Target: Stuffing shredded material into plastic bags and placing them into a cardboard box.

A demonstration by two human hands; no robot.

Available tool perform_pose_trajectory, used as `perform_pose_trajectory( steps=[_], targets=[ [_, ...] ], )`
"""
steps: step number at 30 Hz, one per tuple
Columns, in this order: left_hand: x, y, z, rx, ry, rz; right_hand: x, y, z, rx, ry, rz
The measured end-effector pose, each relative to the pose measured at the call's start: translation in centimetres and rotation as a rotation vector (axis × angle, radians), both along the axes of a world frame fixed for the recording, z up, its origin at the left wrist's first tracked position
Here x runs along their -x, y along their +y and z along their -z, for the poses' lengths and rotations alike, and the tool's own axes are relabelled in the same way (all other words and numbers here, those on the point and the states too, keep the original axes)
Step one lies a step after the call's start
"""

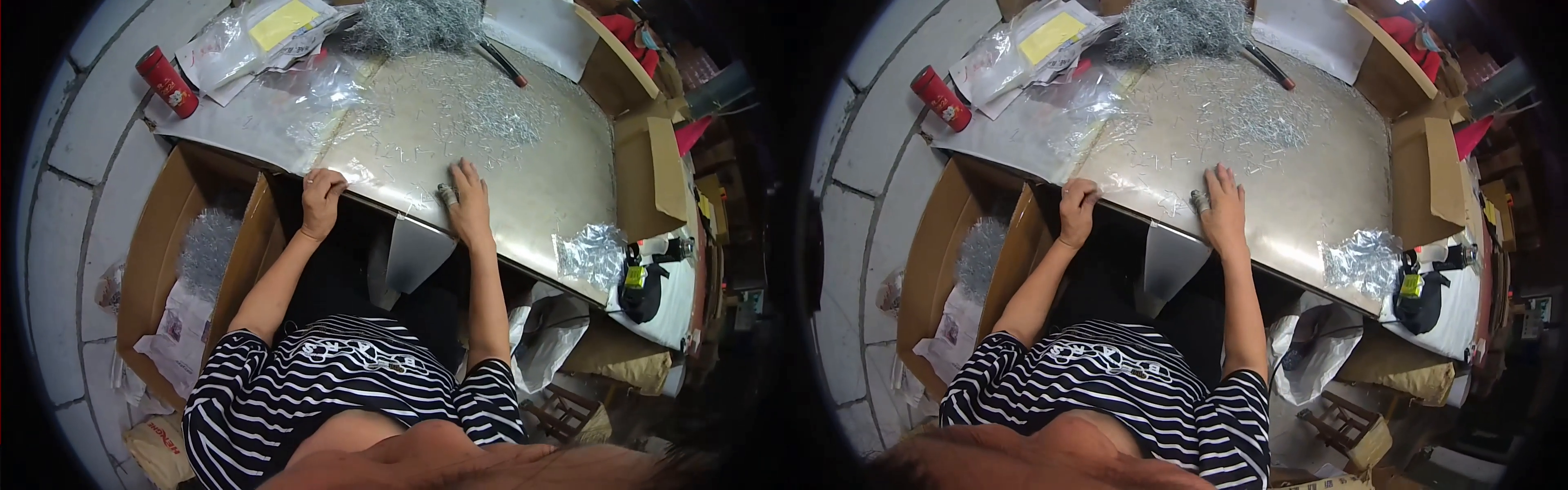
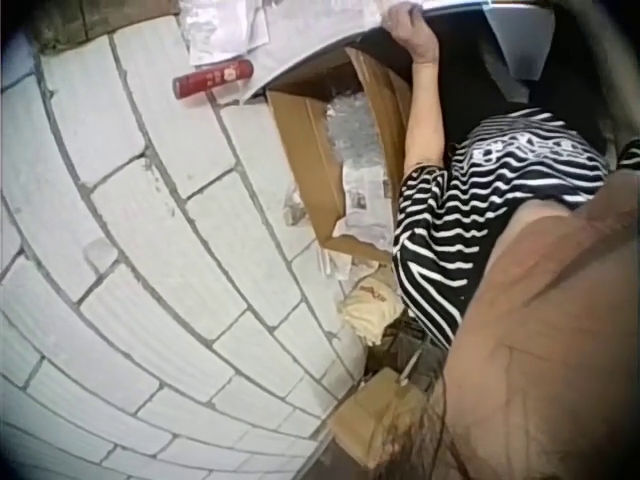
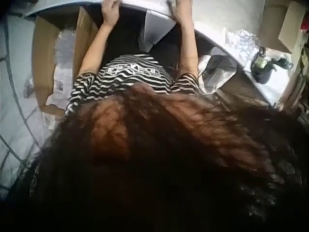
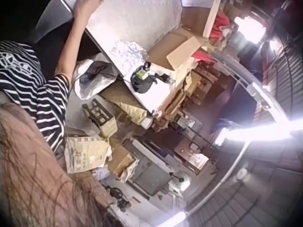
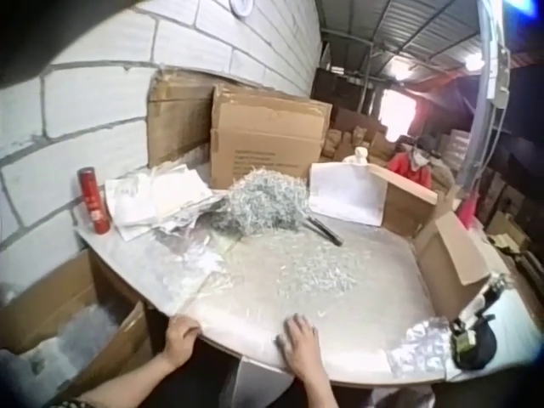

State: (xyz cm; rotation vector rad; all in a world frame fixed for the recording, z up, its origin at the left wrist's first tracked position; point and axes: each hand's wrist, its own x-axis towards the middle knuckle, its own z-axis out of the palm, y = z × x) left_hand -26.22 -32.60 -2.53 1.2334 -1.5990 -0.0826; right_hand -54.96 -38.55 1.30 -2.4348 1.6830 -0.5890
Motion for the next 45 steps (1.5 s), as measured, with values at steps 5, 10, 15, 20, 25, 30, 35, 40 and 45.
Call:
perform_pose_trajectory(
  steps=[5, 10, 15, 20, 25, 30, 35, 40, 45],
  targets=[
    [4.2, 2.3, -4.4, -0.351, 0.238, 0.415, 0.4, 7.0, -4.8, 0.037, -0.496, -0.038],
    [9.0, 5.4, -5.9, -0.335, 0.159, 0.631, -1.3, 11.7, -2.6, -0.252, -0.861, -0.088],
    [7.6, 7.8, -3.2, -0.866, 0.275, 0.715, -0.3, 16.0, 0.0, -0.701, -0.926, -0.102],
    [6.5, 9.4, 3.8, -1.222, 0.138, 0.803, 1.0, 19.3, 8.4, -0.887, -0.414, -0.179],
    [7.3, 10.4, 6.9, -1.018, 0.017, 0.571, 2.1, 18.7, 10.0, -0.9, -0.817, 0.128],
    [6.5, 9.4, 6.8, -1.009, 0.199, 0.505, 3.7, 12.6, 2.0, -0.418, -1.012, 0.135],
    [7.8, 8.6, 3.7, -0.992, 0.494, 0.552, 3.9, 3.5, -1.0, 0.031, -0.643, 0.125],
    [9.2, 8.3, 9.8, -0.943, 0.887, 0.596, -1.6, 0.6, 2.7, 0.094, -0.086, -0.02],
    [9.4, 10.6, 11.3, -1.28, 1.324, 0.811, -4.8, 7.6, 0.8, 0.059, 0.006, 0.095]
  ],
)
